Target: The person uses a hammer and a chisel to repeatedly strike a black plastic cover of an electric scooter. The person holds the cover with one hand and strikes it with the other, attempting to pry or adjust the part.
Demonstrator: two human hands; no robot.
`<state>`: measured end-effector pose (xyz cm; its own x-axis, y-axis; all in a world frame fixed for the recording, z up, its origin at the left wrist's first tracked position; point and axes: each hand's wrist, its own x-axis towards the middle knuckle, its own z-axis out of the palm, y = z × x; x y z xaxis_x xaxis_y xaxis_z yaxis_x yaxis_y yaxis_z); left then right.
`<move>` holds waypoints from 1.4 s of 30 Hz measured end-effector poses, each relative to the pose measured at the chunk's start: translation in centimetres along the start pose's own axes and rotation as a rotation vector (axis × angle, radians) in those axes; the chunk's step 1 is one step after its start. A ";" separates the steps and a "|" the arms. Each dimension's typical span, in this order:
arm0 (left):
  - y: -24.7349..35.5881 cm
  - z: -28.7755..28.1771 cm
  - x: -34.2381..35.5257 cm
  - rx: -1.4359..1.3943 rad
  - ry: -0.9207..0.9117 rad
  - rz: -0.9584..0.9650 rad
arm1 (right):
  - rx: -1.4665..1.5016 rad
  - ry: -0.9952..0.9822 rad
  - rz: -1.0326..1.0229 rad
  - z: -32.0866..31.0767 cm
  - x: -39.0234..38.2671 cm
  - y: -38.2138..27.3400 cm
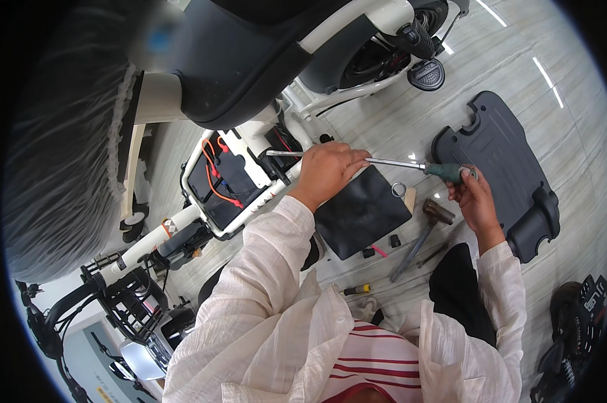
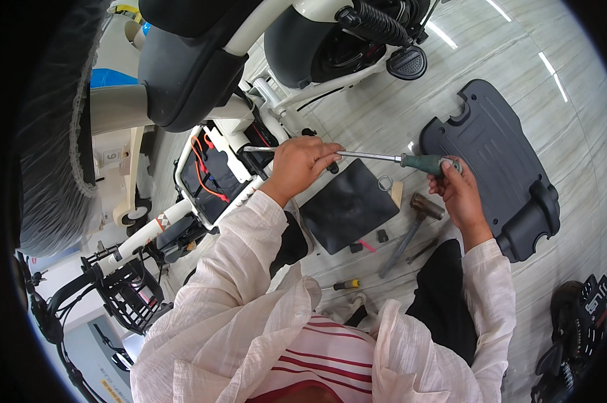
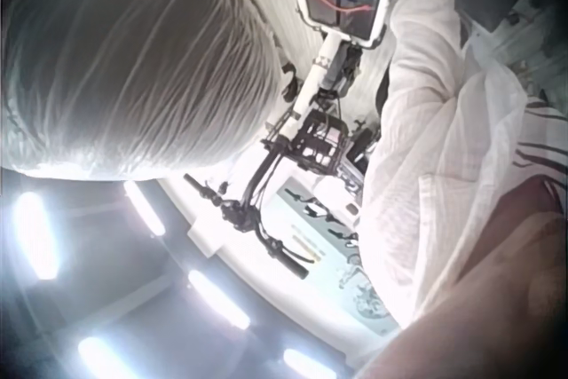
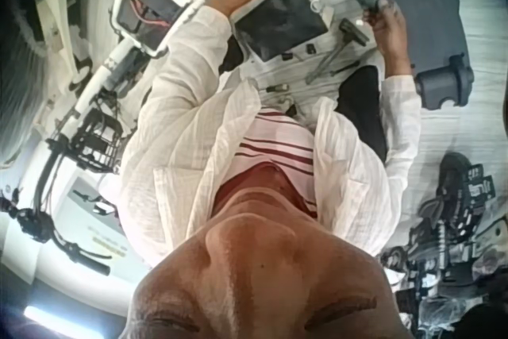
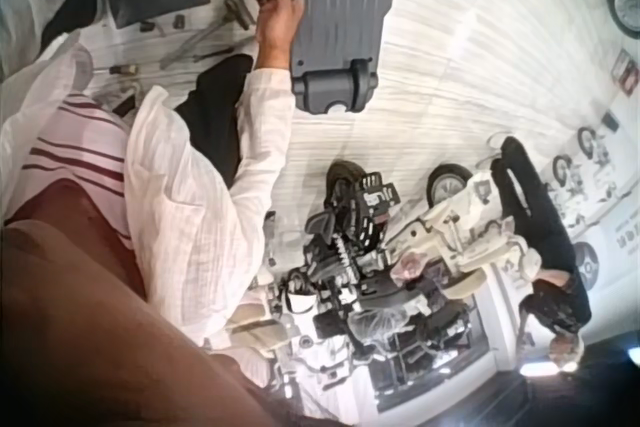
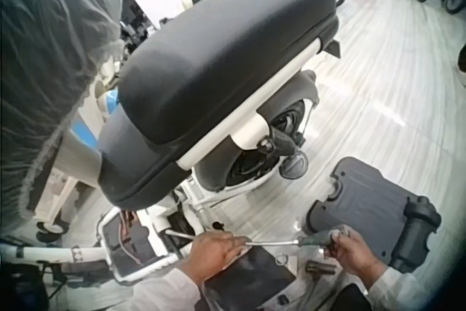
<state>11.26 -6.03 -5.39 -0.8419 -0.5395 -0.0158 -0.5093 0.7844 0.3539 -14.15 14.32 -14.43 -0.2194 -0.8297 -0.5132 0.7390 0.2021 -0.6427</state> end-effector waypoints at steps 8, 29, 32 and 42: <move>-0.2 0.2 -0.3 -0.009 0.009 -0.007 | -0.006 0.010 0.007 0.2 -0.1 0.0; -0.5 0.4 -0.5 0.055 -0.046 -0.015 | 0.152 -0.070 0.135 -0.7 1.3 2.9; 1.2 0.6 0.7 0.057 -0.012 -0.016 | 0.173 -0.089 0.097 -1.1 1.4 2.4; 9.9 7.4 7.5 0.092 -0.399 0.153 | 0.165 -0.058 0.096 -1.0 0.7 1.6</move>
<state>-1.42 -0.03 -8.90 -0.9027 -0.2690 -0.3359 -0.3721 0.8799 0.2954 -13.77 14.56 -16.43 -0.1093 -0.8403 -0.5310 0.8503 0.1977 -0.4877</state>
